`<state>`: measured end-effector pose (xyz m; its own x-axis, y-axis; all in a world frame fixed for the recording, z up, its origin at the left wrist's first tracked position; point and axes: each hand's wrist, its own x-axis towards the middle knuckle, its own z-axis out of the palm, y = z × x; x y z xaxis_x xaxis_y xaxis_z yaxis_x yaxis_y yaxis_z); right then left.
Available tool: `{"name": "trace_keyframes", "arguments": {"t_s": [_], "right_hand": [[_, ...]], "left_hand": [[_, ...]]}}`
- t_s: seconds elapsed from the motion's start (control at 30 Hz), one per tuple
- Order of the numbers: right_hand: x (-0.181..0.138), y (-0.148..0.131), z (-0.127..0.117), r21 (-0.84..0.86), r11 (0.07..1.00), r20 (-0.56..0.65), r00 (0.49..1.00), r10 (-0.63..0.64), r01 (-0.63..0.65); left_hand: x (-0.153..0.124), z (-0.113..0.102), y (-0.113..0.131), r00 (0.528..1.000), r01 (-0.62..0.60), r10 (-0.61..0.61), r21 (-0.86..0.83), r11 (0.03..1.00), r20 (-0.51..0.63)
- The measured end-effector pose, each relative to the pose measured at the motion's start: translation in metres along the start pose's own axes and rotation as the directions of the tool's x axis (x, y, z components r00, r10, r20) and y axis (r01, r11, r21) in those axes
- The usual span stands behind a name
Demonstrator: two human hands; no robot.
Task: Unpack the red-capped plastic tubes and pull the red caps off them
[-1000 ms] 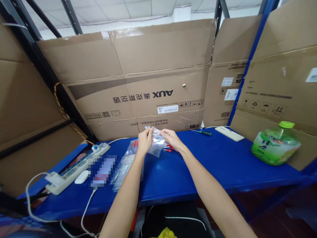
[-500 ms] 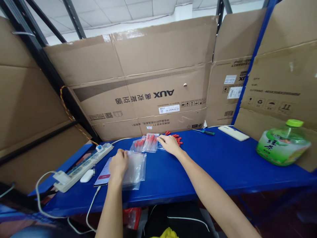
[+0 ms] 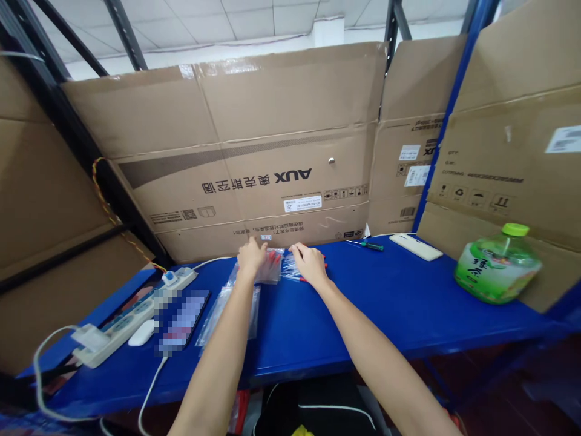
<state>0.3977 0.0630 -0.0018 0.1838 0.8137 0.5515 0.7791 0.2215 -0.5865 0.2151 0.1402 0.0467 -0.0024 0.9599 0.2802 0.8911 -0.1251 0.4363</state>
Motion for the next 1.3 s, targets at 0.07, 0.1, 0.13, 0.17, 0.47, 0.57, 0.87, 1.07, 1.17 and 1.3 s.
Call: {"name": "trace_keyframes", "arguments": {"t_s": [0.07, 0.1, 0.13, 0.17, 0.47, 0.57, 0.87, 1.07, 1.17, 1.3], "right_hand": [[0.001, 0.001, -0.002, -0.001, 0.999, -0.022, 0.999, 0.041, -0.041], [0.002, 0.002, -0.002, -0.002, 0.998, -0.032, 0.998, 0.061, -0.061], [0.002, 0.003, -0.003, -0.001, 0.997, -0.042, 0.996, 0.079, -0.08], [0.003, 0.004, -0.004, 0.002, 0.995, -0.051, 0.994, 0.096, -0.096], [0.007, 0.018, 0.005, 0.163, 0.972, -0.058, 0.982, 0.18, -0.169], [0.012, 0.026, 0.012, 0.237, 0.963, -0.081, 0.986, 0.148, -0.126], [0.021, 0.029, 0.009, 0.587, 0.809, 0.06, 0.998, 0.003, -0.037], [0.02, 0.028, 0.016, 0.717, 0.686, 0.072, 0.991, 0.11, -0.128], [0.019, 0.026, 0.017, 0.755, 0.641, 0.052, 0.988, 0.146, -0.135], [0.019, 0.022, 0.016, 0.778, 0.613, 0.074, 0.989, 0.129, -0.138]], "left_hand": [[0.007, 0.019, 0.002, 0.995, 0.086, -0.088, 0.047, 0.995, 0.041], [0.008, 0.027, 0.0, 0.995, 0.091, -0.093, 0.066, 0.994, 0.03], [0.009, 0.033, -0.002, 0.996, 0.086, -0.086, 0.072, 0.994, 0.003], [0.009, 0.039, -0.006, 0.997, 0.077, -0.076, 0.063, 0.995, -0.028], [0.014, 0.042, -0.006, 0.991, -0.122, 0.086, -0.439, 0.89, -0.102], [0.01, 0.03, 0.003, 0.938, -0.344, 0.298, -0.562, 0.752, -0.175], [-0.009, 0.014, 0.016, 0.844, -0.456, 0.52, -0.685, 0.569, -0.13], [-0.023, 0.013, 0.024, 0.844, -0.529, 0.444, -0.33, 0.782, -0.3], [-0.037, 0.011, 0.033, 0.906, -0.416, 0.371, -0.267, 0.869, -0.203], [-0.047, 0.014, 0.04, 0.934, -0.356, 0.347, -0.199, 0.913, -0.08]]}}
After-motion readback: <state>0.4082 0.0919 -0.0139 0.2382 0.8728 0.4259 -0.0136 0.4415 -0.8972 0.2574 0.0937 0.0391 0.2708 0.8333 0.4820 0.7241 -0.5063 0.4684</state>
